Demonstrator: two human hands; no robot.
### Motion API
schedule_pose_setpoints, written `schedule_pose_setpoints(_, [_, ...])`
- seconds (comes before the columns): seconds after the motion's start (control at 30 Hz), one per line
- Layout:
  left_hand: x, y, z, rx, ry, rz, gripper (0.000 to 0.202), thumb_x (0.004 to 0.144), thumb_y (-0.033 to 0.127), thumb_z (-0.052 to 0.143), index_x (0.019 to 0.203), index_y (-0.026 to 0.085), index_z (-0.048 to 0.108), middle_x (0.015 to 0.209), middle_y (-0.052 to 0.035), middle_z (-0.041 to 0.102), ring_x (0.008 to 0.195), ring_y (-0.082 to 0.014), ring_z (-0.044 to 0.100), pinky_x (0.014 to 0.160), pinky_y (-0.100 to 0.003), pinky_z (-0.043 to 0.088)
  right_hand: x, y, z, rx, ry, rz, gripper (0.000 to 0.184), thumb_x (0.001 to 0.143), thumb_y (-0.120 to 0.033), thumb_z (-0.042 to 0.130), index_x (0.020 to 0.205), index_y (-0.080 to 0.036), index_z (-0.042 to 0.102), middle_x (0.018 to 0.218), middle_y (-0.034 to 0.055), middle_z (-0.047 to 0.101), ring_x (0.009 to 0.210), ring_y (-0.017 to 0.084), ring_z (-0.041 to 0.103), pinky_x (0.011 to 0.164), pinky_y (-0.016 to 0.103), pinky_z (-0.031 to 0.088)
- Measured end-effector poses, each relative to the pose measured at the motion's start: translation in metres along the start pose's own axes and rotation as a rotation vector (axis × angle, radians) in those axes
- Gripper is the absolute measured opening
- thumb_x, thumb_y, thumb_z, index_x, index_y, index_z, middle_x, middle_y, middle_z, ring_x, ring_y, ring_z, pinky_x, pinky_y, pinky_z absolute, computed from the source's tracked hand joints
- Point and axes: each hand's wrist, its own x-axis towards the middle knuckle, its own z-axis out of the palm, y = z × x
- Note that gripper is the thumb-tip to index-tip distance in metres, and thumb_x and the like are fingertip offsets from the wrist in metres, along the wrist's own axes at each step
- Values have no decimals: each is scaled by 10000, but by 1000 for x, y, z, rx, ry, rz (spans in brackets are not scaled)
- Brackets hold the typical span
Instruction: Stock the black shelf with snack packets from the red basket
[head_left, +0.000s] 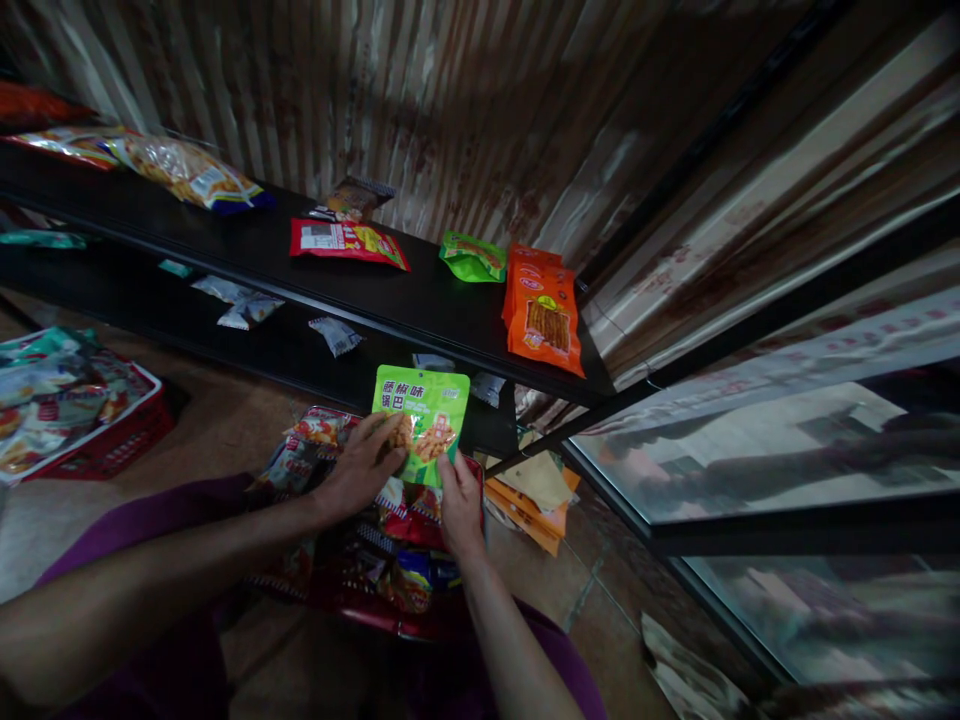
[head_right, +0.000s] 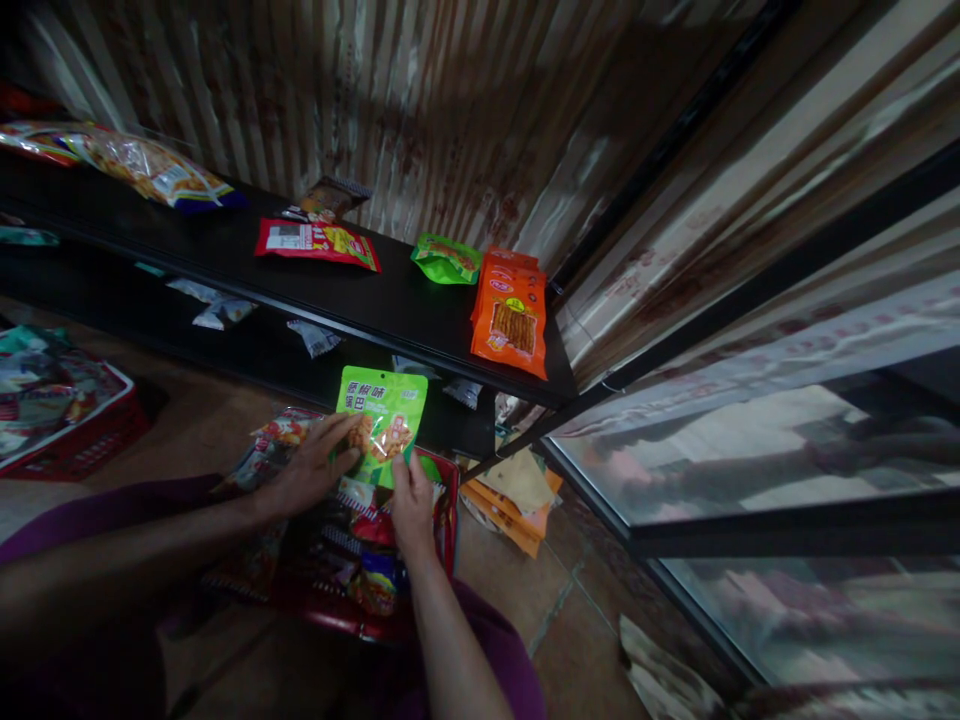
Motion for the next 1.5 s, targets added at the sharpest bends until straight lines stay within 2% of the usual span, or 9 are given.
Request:
schedule_pose_setpoints(0.13, [-6,13,4,-359,-163,-133,764,805,500,554,1445,182,281,1511,-114,267,1394,-275,215,1133,-431,193,-6,-10,2,-381,-83,-308,417,902,-355,445,1279,-194,523,1188,107,629,1093,233,577,941,409,455])
schedule_pose_setpoints(0.27, [-12,30,5,-754,-228,-192,857,735,469,666,1442,178,280,1470,-117,359,1349,-274,322,1093,-382,294,-11,-15,7,-697,-117,-711,656,836,-420,541,1408,-172,338,1406,176,424,1297,310,395,1016,538,369])
schedule_pose_setpoints(0.4, [-12,31,5,-1061,-221,-420,669,685,387,740,1281,175,523,1206,-100,627,1146,-275,553,951,-343,443,-20,-27,13,-813,-206,-790,736,775,-456,606,1407,-198,330,1496,164,268,1363,347,273,1020,574,353])
schedule_pose_setpoints(0.53, [-2,24,-1,-1179,-220,-603,455,742,349,678,1128,115,625,946,-111,713,921,-259,668,771,-314,525,-28,-37,10,-713,-344,-804,580,851,-386,520,1382,-206,371,1498,134,281,1372,317,267,1039,560,349])
schedule_pose_setpoints(0.67, [6,26,-11,-1277,-269,-800,381,819,297,564,1122,70,610,912,-129,721,860,-252,687,744,-327,536,-24,-35,0,-562,-85,-689,406,915,-256,399,1311,-213,473,1434,111,403,1341,261,340,1068,527,320])
schedule_pose_setpoints(0.77, [8,26,-16,-1299,-260,-853,406,832,296,534,1162,65,583,927,-136,721,890,-272,683,809,-380,524,-12,-26,-9,-347,164,-359,389,912,-312,425,1279,-214,508,1381,100,478,1289,230,418,1073,474,324])
schedule_pose_setpoints(0.87, [10,22,-18,-1296,-278,-808,447,806,300,559,1190,70,566,967,-145,716,936,-296,670,845,-417,509,1,-16,-16,-8,175,20,434,855,-448,511,1207,-200,569,1240,86,609,1123,216,568,959,388,451])
schedule_pose_setpoints(0.97, [11,16,-17,-1281,-331,-770,499,765,315,610,1197,69,561,995,-159,708,969,-317,657,853,-435,503,8,-11,-18,242,97,206,412,782,-495,595,1065,-200,650,1044,55,706,932,209,653,801,336,529])
schedule_pose_setpoints(1.5, [20,19,-17,-1219,-178,-691,407,793,370,619,1093,95,627,980,-146,716,903,-287,678,835,-419,522,6,-13,-14,225,187,173,262,713,-424,679,788,-176,708,775,3,712,655,138,599,621,250,491])
